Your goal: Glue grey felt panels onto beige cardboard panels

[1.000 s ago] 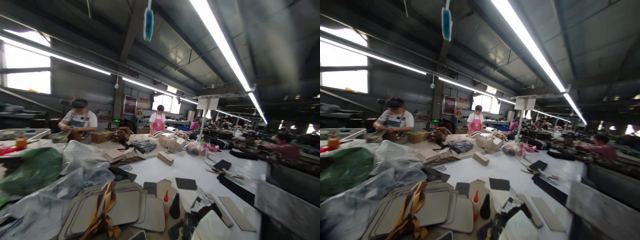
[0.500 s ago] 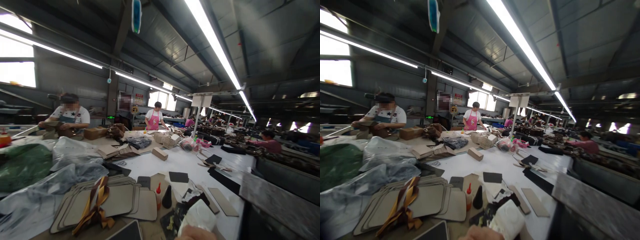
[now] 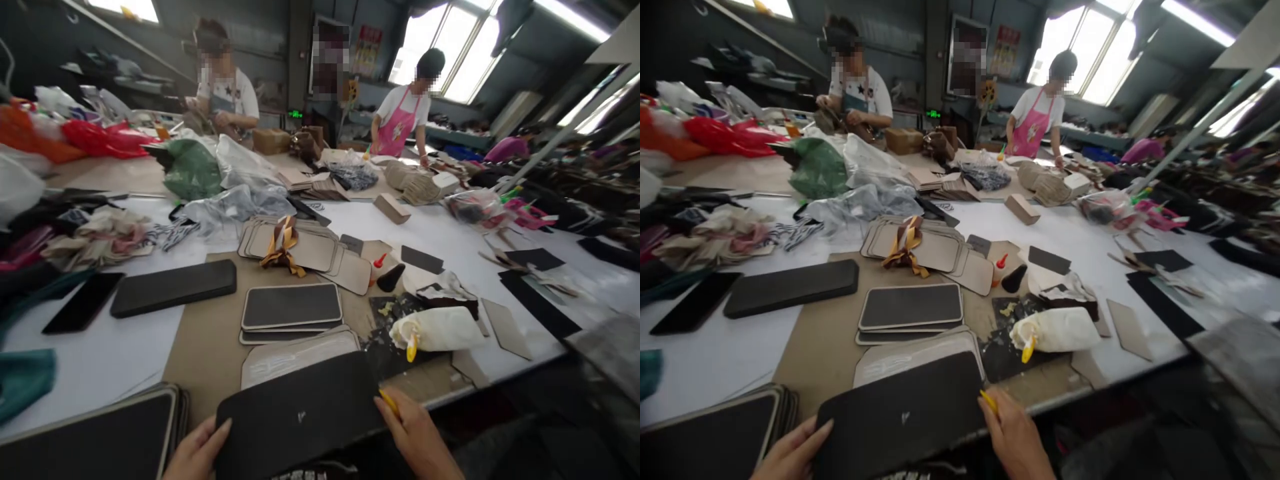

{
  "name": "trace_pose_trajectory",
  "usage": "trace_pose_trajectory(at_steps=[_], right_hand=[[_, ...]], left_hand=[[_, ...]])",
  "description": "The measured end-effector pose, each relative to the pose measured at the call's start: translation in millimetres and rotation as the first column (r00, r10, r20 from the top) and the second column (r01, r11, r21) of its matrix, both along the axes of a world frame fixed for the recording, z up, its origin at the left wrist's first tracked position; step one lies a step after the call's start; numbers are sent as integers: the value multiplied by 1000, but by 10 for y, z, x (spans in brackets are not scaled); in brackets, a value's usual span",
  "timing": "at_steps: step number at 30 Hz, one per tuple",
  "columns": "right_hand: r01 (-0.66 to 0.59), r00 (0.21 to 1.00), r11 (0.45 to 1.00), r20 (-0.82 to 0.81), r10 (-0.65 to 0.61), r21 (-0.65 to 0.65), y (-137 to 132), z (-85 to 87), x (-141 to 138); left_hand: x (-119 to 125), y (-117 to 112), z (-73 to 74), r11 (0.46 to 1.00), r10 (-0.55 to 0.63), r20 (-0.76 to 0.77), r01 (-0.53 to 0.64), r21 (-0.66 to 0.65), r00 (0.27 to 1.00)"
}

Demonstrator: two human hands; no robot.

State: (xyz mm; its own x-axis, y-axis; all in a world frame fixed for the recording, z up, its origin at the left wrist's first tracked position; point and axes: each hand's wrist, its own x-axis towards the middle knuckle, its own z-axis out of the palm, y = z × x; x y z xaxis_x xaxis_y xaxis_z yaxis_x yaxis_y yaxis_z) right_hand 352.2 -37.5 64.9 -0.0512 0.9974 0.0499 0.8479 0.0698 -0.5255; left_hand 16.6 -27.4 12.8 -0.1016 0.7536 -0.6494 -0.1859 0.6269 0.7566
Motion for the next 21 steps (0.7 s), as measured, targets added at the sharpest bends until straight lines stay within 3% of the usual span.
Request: trace_pose_trajectory(at_steps=[3, 7, 11, 15, 18, 21], right_hand=[[43, 996, 998, 82, -38, -48, 148, -432, 100], [104, 975, 992, 202, -87, -74, 393, -695, 213], [130, 935, 977, 349, -64, -171, 559, -802, 208], [134, 901, 958, 433, -13, -251, 642, -856, 131], [125, 899, 946, 437, 20, -299, 670, -875, 94], [109, 897, 942, 440, 45, -318, 677, -897, 94]], left_hand=[[114, 92, -123, 996, -90, -153, 93, 10, 984], [204, 279, -227, 982, -127, -482, 177, 59, 867], [240, 442, -310, 964, -166, -678, 262, 40, 716], [244, 530, -325, 952, -234, -786, 298, -67, 572], [241, 546, -322, 944, -279, -812, 301, -135, 512], [237, 548, -334, 941, -291, -816, 302, -151, 499]])
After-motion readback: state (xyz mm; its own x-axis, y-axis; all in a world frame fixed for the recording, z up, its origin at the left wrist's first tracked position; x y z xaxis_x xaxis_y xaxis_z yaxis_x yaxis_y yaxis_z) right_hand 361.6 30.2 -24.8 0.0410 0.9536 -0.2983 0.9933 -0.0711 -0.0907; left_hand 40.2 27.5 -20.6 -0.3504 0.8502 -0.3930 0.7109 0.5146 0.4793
